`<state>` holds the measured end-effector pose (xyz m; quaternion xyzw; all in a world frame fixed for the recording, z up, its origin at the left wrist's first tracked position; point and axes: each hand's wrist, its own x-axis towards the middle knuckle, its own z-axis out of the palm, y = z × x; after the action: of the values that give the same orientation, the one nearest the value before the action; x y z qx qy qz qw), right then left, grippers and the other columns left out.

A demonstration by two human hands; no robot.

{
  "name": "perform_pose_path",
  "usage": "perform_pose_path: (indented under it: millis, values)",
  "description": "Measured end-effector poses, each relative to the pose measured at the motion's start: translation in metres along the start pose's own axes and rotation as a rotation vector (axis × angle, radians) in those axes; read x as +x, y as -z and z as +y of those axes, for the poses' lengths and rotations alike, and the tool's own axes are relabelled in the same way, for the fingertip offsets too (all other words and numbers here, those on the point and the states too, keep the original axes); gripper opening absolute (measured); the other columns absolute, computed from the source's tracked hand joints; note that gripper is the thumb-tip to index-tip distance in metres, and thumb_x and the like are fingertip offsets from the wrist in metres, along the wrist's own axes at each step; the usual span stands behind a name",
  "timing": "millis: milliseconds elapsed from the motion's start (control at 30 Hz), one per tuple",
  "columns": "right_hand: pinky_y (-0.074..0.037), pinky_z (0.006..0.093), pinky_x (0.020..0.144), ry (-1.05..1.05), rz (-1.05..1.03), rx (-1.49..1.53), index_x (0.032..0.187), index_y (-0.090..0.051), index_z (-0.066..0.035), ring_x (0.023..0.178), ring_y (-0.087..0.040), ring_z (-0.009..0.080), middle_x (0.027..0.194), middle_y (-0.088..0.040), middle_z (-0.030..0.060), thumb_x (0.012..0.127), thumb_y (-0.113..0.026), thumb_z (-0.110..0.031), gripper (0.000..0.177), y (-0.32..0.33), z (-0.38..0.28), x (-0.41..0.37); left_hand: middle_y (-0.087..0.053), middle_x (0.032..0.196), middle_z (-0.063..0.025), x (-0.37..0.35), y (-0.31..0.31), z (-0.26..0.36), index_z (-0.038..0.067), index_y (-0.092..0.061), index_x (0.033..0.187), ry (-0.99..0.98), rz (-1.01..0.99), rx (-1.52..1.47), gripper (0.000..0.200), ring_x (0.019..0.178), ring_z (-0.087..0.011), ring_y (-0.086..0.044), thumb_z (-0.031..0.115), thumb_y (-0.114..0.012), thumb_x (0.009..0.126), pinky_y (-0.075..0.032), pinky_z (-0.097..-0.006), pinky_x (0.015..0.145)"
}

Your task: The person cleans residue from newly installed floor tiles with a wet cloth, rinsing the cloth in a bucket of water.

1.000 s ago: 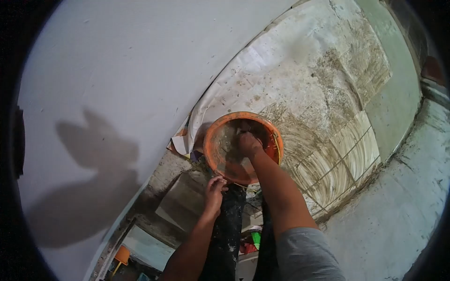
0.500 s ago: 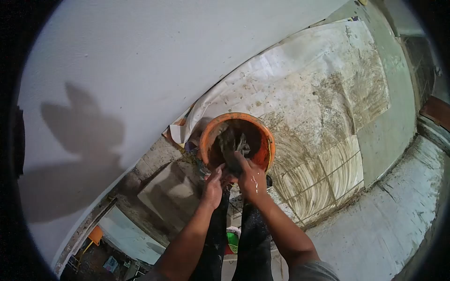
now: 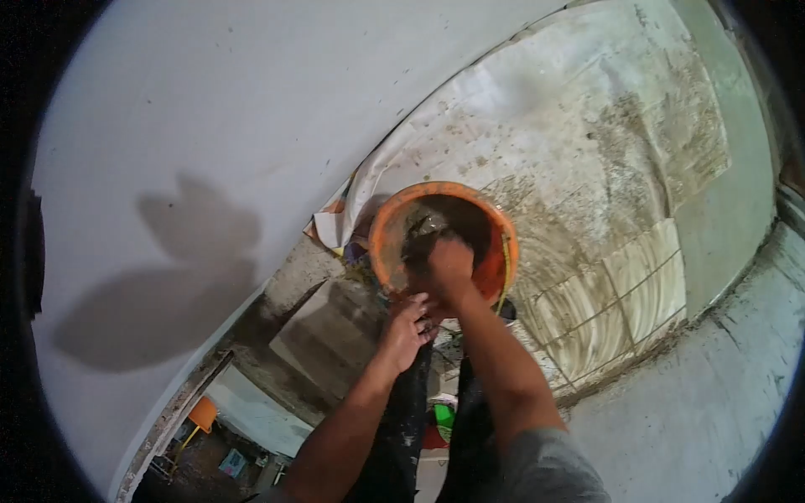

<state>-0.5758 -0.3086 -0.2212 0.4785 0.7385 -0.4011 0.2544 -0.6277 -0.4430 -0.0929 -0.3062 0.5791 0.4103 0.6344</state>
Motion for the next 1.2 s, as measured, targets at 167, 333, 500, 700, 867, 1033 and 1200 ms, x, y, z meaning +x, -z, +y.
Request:
perform_pose_path:
  millis: [167,333,500,700,867,1033,1200]
  values:
    - [-0.051,0.0525,0.083,0.475,0.214,0.368,0.096,-0.061,0.001,0.092,-0.059,0.0465,0.096,-0.063,0.0248,0.073,-0.070,-0.005,0.026,0.070,-0.032,-0.185,-0.063,0.140,-0.0186,0.015,-0.009,0.019,0.005,-0.056,0.143,0.162,-0.402,-0.491,0.070,0.125,-0.0325,-0.064,0.061,-0.054,0.103,-0.053,-0.0472,0.105]
    - [-0.051,0.0521,0.083,0.344,0.127,0.555,0.119,-0.052,0.006,0.099,-0.058,0.0502,0.107,-0.057,0.0293,0.079,-0.065,0.000,0.043,0.126,-0.038,-0.244,-0.070,0.124,-0.0185,0.080,0.014,-0.001,-0.001,-0.062,0.131,0.287,-0.494,-0.463,0.050,0.114,-0.0277,-0.069,0.041,-0.062,0.103,-0.058,-0.0393,0.091]
    - [-0.052,0.0528,0.090,0.237,0.290,0.255,0.144,-0.040,0.011,0.115,-0.057,0.0489,0.124,-0.054,0.0301,0.084,-0.066,-0.008,0.068,0.095,0.008,-0.144,-0.063,0.130,-0.0084,0.046,-0.043,0.015,0.002,-0.055,0.139,-0.217,0.176,0.136,0.051,0.117,-0.0208,-0.063,0.036,-0.066,0.102,-0.055,-0.0404,0.089]
    - [-0.054,0.0504,0.100,0.063,-0.109,-0.108,0.150,-0.043,0.000,0.127,-0.056,0.0456,0.139,-0.052,0.0282,0.090,-0.065,-0.017,0.066,0.083,-0.024,-0.031,-0.052,0.147,-0.0066,0.039,-0.038,0.039,0.007,-0.043,0.156,-0.116,0.141,-0.039,0.064,0.136,-0.0212,-0.050,0.043,-0.060,0.106,-0.043,-0.0390,0.108]
    - [-0.057,0.0463,0.096,0.138,-0.373,-0.229,0.138,-0.060,-0.009,0.120,-0.065,0.0397,0.143,-0.055,0.0255,0.094,-0.063,-0.023,0.046,-0.055,-0.004,0.056,-0.059,0.134,-0.0058,0.034,-0.015,0.025,0.009,-0.047,0.150,-0.228,0.111,0.115,0.053,0.123,-0.0218,-0.059,0.040,-0.056,0.108,-0.048,-0.0414,0.102]
    - [-0.048,0.0505,0.108,0.120,-0.134,-0.130,0.136,-0.065,-0.009,0.118,-0.068,0.0368,0.127,-0.069,0.0201,0.094,-0.066,-0.031,0.047,-0.018,-0.019,0.010,-0.060,0.127,-0.0081,0.007,-0.004,0.014,0.011,-0.052,0.141,0.025,-0.018,-0.120,0.052,0.115,-0.0245,-0.061,0.048,-0.057,0.105,-0.051,-0.0485,0.101]
    - [-0.043,0.0597,0.101,0.332,0.333,0.204,0.102,-0.064,-0.003,0.101,-0.066,0.0406,0.103,-0.066,0.0179,0.080,-0.073,-0.022,0.030,0.030,-0.028,-0.117,-0.058,0.148,-0.0108,0.007,-0.017,0.026,0.011,-0.052,0.147,0.069,-0.281,-0.543,0.076,0.134,-0.0326,-0.057,0.066,-0.062,0.096,-0.047,-0.0533,0.110]
